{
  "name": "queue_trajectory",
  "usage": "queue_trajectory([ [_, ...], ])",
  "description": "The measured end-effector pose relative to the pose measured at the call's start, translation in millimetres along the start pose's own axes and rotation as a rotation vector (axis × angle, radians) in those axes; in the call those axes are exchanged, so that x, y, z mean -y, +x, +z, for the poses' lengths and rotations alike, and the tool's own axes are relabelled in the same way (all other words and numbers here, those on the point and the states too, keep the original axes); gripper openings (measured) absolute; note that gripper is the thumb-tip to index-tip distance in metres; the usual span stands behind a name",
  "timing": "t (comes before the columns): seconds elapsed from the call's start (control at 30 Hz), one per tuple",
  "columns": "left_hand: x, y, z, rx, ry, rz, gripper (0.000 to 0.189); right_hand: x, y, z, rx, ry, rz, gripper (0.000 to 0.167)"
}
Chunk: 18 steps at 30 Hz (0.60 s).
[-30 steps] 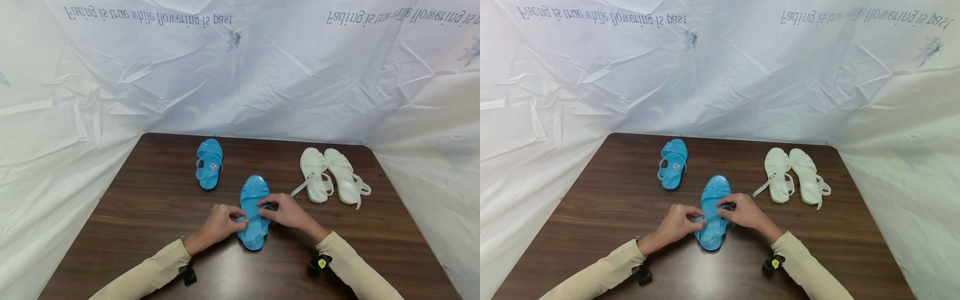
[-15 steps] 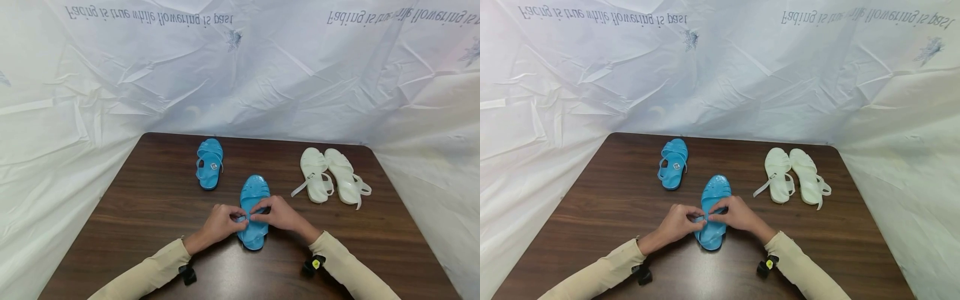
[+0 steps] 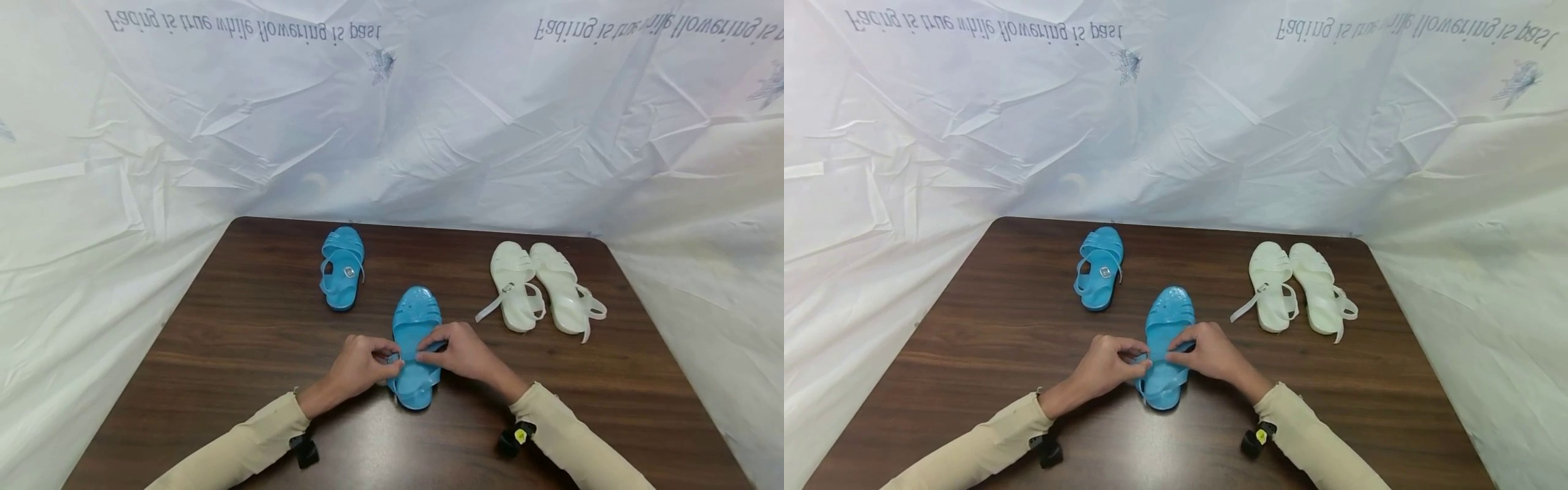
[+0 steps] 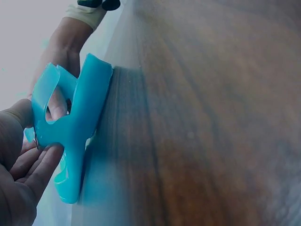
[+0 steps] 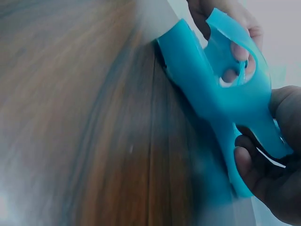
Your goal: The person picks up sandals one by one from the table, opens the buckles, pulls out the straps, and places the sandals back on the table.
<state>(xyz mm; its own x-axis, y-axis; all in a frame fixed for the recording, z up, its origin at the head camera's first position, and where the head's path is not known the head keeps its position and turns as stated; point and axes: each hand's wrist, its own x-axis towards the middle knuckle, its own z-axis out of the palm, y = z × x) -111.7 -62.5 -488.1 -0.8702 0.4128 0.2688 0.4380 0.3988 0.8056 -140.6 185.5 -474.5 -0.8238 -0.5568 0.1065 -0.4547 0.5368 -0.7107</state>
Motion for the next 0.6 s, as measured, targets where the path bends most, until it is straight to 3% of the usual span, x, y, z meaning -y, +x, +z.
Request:
queue_trajectory([
  [0.17, -0.9, 0.0, -0.8, 0.006, -0.022, -0.013, 0.014, -5.5, -6.5, -6.6, -0.02, -0.025, 0.014, 0.007],
  [0.6, -1.9, 0.9, 0.2, 0.006, -0.019, -0.033, 0.015, -5.7, -18.8, -20.8, -0.03, 0.059, 0.072, 0.018],
])
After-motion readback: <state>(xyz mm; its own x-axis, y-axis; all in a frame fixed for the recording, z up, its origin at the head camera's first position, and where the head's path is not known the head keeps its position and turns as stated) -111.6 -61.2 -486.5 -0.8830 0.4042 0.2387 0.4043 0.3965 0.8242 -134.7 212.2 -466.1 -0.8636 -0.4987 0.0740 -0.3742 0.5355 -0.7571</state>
